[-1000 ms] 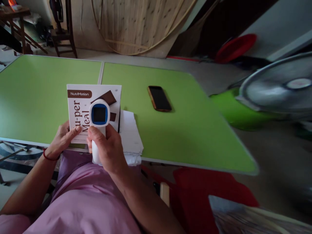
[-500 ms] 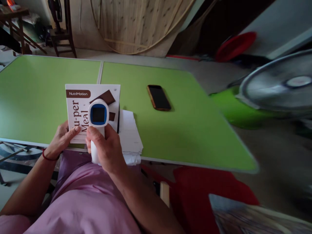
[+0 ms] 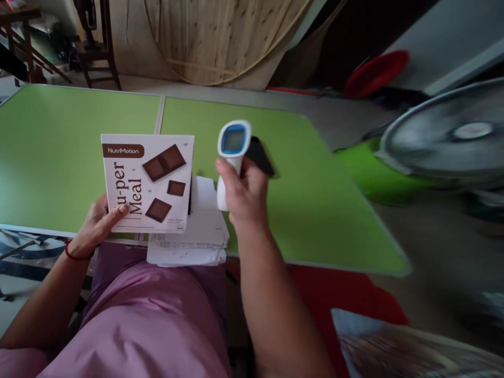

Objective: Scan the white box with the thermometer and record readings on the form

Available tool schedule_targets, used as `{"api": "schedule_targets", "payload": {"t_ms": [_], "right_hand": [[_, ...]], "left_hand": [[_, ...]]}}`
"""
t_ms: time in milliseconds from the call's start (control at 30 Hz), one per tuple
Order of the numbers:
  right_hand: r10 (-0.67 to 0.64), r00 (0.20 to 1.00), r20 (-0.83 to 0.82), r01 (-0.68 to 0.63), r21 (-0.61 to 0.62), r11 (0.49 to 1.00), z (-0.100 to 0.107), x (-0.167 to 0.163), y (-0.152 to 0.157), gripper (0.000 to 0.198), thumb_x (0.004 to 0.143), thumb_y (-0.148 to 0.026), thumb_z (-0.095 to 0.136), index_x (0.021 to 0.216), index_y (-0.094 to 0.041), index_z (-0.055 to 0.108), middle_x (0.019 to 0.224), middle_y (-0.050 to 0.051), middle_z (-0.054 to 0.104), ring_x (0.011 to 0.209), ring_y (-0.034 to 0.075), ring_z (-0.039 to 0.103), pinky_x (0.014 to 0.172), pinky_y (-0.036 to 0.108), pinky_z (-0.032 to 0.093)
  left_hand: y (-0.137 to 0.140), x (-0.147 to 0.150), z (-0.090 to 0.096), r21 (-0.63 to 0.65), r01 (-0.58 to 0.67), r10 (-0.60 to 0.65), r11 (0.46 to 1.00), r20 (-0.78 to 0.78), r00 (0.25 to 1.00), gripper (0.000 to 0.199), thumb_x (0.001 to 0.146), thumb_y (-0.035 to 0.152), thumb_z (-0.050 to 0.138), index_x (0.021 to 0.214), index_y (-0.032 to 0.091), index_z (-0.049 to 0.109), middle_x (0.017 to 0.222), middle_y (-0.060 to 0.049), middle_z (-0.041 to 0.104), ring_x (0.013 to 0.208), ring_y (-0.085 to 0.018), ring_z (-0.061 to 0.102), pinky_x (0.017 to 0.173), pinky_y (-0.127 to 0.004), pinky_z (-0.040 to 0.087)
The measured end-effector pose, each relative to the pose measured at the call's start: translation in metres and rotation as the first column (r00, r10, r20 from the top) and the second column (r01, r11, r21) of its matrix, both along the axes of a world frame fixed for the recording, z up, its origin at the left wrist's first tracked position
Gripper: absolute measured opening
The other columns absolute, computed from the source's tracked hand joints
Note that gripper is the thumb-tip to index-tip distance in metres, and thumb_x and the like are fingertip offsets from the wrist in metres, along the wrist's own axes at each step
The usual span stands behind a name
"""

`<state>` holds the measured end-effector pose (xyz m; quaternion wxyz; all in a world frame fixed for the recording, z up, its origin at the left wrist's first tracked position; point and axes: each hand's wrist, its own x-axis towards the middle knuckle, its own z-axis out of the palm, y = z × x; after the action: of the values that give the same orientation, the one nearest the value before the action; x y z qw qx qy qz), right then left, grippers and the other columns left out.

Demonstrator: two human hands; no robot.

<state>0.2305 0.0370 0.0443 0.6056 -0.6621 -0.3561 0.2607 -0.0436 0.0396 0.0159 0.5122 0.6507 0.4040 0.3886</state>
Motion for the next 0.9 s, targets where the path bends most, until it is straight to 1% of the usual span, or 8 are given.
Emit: {"api": "schedule_targets", "payload": {"t_ms": [67, 133, 267, 400, 500, 600, 733, 900], "right_hand": [[0.068, 0.99, 0.122, -0.028, -0.301, 0.953, -0.02, 0.017, 0.018, 0.022, 0.076, -0.04, 0.066, 0.068, -0.024, 0.053, 0.057, -0.006, 0.042, 0.055, 0.014, 0.039, 0.056, 0.031, 0.031], [0.106, 0.978, 0.178, -0.028, -0.39, 0.92, -0.036, 0.024, 0.029, 0.015, 0.073, -0.031, 0.067, 0.067, -0.023, 0.056, 0.058, -0.003, 0.049, 0.059, 0.016, 0.046, 0.058, 0.032, 0.033], [0.159, 0.892, 0.423, 0.057, -0.454, 0.889, -0.057, 0.02, 0.035, 0.007, 0.074, -0.024, 0.066, 0.078, -0.02, 0.062, 0.079, 0.011, 0.066, 0.079, 0.027, 0.062, 0.073, 0.038, 0.045], [0.255, 0.741, 0.621, 0.129, -0.505, 0.854, -0.068, 0.013, 0.032, 0.027, 0.083, -0.028, 0.06, 0.102, -0.01, 0.067, 0.107, 0.025, 0.068, 0.104, 0.037, 0.065, 0.092, 0.048, 0.05], [0.319, 0.679, 0.661, 0.168, -0.563, 0.809, -0.069, 0.01, 0.029, 0.037, 0.087, -0.032, 0.059, 0.113, -0.006, 0.066, 0.121, 0.029, 0.064, 0.116, 0.04, 0.061, 0.097, 0.05, 0.049], [0.332, 0.64, 0.693, 0.204, -0.57, 0.796, -0.068, 0.008, 0.027, 0.036, 0.09, -0.032, 0.059, 0.116, -0.007, 0.064, 0.124, 0.027, 0.062, 0.12, 0.04, 0.059, 0.098, 0.05, 0.05], [0.298, 0.597, 0.745, 0.204, -0.5, 0.842, -0.075, 0.008, 0.025, 0.032, 0.09, -0.031, 0.061, 0.114, -0.011, 0.064, 0.121, 0.024, 0.063, 0.117, 0.038, 0.059, 0.096, 0.05, 0.051], [0.214, 0.595, 0.775, 0.197, -0.398, 0.896, -0.09, 0.012, 0.027, 0.029, 0.087, -0.031, 0.062, 0.11, -0.013, 0.065, 0.115, 0.022, 0.064, 0.111, 0.036, 0.059, 0.091, 0.05, 0.053]], "left_hand": [[0.0, 0.0, -0.001, -0.005, -0.014, 0.014, 1.0, 0.004, 1.0, 0.057, 0.093, 0.062, 0.072, 0.13, 0.019, 0.064, 0.132, -0.015, 0.074, 0.119, -0.035, 0.07, 0.097, -0.046, 0.058], [-0.001, 0.0, -0.001, -0.022, -0.03, 0.03, 0.999, 0.017, 0.999, 0.058, 0.091, 0.061, 0.076, 0.129, 0.019, 0.064, 0.13, -0.015, 0.074, 0.118, -0.035, 0.071, 0.095, -0.045, 0.059], [-0.003, -0.001, 0.002, -0.12, -0.036, 0.046, 0.992, 0.079, 0.996, 0.06, 0.083, 0.057, 0.085, 0.123, 0.017, 0.066, 0.128, -0.016, 0.075, 0.116, -0.035, 0.071, 0.089, -0.044, 0.061], [0.001, -0.002, 0.011, -0.221, -0.021, 0.05, 0.975, 0.123, 0.991, 0.059, 0.08, 0.053, 0.089, 0.12, 0.015, 0.067, 0.126, -0.016, 0.075, 0.116, -0.036, 0.071, 0.09, -0.045, 0.061], [0.016, -0.004, 0.017, -0.167, -0.038, 0.055, 0.985, 0.095, 0.994, 0.062, 0.078, 0.049, 0.091, 0.123, 0.015, 0.065, 0.131, -0.016, 0.073, 0.12, -0.036, 0.07, 0.095, -0.046, 0.06], [0.045, -0.005, 0.017, -0.066, -0.033, 0.037, 0.997, 0.066, 0.997, 0.064, 0.077, 0.046, 0.093, 0.124, 0.017, 0.062, 0.133, -0.015, 0.072, 0.121, -0.035, 0.068, 0.096, -0.048, 0.061], [0.091, 0.0, 0.006, 0.071, 0.019, -0.023, 0.997, 0.063, 0.998, 0.066, 0.078, 0.048, 0.092, 0.126, 0.017, 0.06, 0.131, -0.016, 0.071, 0.121, -0.034, 0.068, 0.098, -0.05, 0.061], [0.133, 0.012, -0.018, 0.225, 0.061, -0.068, 0.973, 0.024, 0.997, 0.076, 0.076, 0.055, 0.091, 0.131, 0.018, 0.056, 0.137, -0.019, 0.065, 0.129, -0.037, 0.063, 0.088, -0.046, 0.064]]}}
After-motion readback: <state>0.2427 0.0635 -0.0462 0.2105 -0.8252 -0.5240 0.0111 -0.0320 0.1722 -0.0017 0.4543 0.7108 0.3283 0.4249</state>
